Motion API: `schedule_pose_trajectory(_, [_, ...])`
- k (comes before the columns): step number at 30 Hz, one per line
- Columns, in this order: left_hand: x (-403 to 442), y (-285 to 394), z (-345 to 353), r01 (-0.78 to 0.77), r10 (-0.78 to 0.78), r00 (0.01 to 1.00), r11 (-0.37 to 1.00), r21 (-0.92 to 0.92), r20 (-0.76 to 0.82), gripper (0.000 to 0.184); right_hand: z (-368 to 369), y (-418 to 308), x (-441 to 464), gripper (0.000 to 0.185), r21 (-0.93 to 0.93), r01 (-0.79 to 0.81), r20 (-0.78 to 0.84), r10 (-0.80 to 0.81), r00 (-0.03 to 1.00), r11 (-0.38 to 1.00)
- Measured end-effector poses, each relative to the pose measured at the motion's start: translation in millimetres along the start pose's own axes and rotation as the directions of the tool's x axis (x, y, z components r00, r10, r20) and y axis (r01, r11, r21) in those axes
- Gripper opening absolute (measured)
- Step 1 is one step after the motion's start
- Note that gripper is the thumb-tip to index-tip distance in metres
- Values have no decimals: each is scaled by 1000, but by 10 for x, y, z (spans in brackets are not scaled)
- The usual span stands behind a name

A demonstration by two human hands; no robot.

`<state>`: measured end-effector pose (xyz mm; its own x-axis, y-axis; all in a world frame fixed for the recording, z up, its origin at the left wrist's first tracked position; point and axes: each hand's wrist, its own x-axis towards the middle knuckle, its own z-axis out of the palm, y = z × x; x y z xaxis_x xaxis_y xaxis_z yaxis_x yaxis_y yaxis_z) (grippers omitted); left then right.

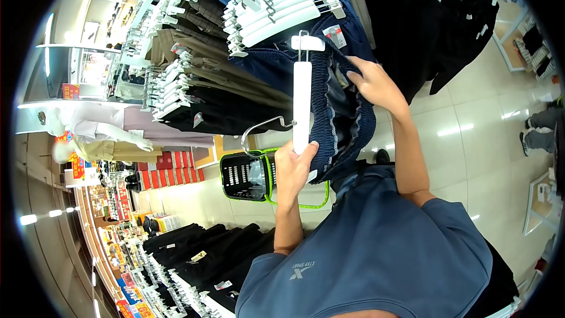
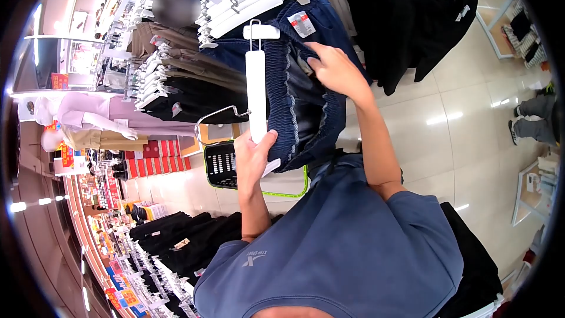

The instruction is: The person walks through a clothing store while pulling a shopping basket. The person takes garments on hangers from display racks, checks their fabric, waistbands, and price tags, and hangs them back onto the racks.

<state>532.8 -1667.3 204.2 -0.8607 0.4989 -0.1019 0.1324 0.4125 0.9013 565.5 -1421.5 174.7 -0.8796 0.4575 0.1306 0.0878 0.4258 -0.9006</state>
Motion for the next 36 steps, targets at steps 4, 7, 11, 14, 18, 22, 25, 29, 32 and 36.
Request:
schedule_pose_trajectory(4, [-9, -50, -68, -23, 24, 1000, 998, 66, -17, 19, -174, 59, -10, 29, 277, 21, 120, -56, 991, 961])
schedule_pose_trajectory(7, [1, -95, -58, -29, 35, 997, 996, 84, -68, 21, -220, 148, -39, 28, 544, -54, 139, -26, 990, 837])
schedule_pose_trajectory(11, [22, -66, -42, -58, 69, 991, 993, 99, -112, 21, -259, 111, -78, 30, 679, -103, 168, -17, 986, 726])
schedule_pose_trajectory(14, [44, -61, -44, -77, 83, 993, 995, 64, -86, 21, -320, 122, -85, 28, 712, -99, 198, -64, 978, 696])
schedule_pose_trajectory(18, [85, -78, -108, 2, -2, 1000, 999, -32, 27, 22, -376, 141, -74, 27, 705, -72, 151, -50, 987, 705])
schedule_pose_trajectory(22, [109, -62, -124, 60, -48, 992, 993, -101, 118, 21, -408, 193, -71, 22, 573, -16, 9, 13, 1000, 819])
schedule_pose_trajectory(25, [123, -49, -94, 61, -41, 988, 990, -127, 152, 20, -428, 230, -59, 21, 253, 8, -147, 30, 989, 967])
schedule_pose_trajectory(29, [155, -75, -65, 77, -48, 981, 986, -150, 187, 18, -412, 205, -94, 24, -46, -44, -402, 22, 915, 998])
schedule_pose_trajectory(32, [148, -22, -40, 67, -47, 981, 993, -102, 186, 18, -460, 253, -108, 24, 14, -38, -363, 41, 931, 999])
schedule_pose_trajectory(36, [153, -57, -45, 50, -39, 979, 997, -52, 198, 18, -525, 299, -103, 23, 150, -32, -256, 70, 964, 988])
